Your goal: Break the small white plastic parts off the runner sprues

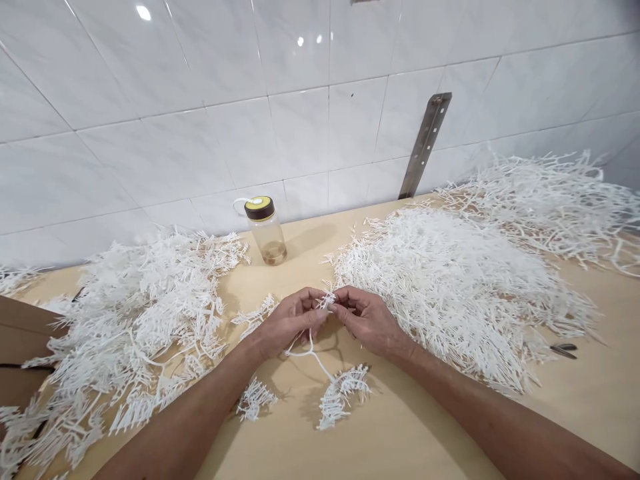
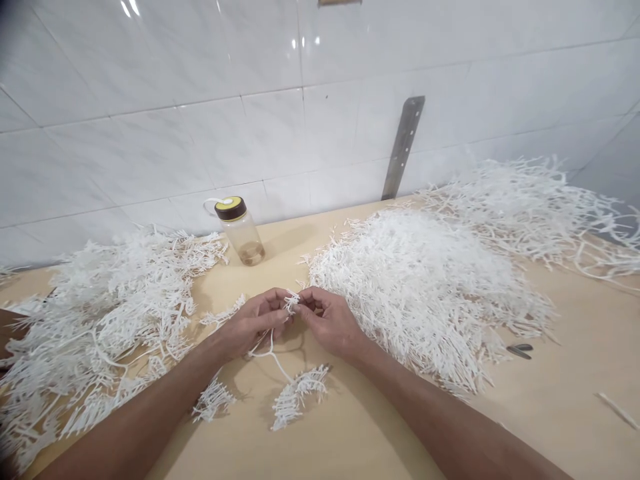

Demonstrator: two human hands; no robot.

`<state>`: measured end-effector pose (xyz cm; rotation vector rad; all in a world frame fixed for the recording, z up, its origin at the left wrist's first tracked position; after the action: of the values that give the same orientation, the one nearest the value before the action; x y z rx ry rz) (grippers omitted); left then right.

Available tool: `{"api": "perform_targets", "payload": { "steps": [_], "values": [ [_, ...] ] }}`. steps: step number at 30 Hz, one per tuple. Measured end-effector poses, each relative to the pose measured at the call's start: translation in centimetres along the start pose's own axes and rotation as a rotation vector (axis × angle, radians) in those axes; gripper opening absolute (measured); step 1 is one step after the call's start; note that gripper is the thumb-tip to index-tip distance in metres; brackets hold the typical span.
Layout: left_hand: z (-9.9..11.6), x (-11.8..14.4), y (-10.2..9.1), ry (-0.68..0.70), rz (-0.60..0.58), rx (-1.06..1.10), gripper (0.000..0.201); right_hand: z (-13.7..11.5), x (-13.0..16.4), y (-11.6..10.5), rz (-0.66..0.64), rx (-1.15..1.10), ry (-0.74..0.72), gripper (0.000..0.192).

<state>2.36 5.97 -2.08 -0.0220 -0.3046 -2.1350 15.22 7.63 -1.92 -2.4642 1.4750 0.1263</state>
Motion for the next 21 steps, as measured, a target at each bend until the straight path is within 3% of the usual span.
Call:
{"api": "perform_targets", "payload": {
  "steps": [7,21],
  "values": [
    [-0.8,-0.1,-1.4,-0.058,0.161,0.070,0.035,0.2,-0.2,-0.2,0.022,-0.015,-0.016,0.020],
    [-0.6,-0.1,-1.1,0.007,0.152,-0.212,0.038,1.2,0.0,-0.1,0.032,-0.103,0.056,0.024]
  ]
}}
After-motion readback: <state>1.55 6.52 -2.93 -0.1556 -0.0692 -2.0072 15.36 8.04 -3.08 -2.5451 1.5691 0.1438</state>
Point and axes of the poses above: each hand's wrist, its own x-axis away from the middle knuckle, its own y-axis out of the palm, z = x × y, the point moved 8 cm from there along -x, towards the middle knuckle, and after that the axes turned 8 degrees about -z, right-handed, at the moved point
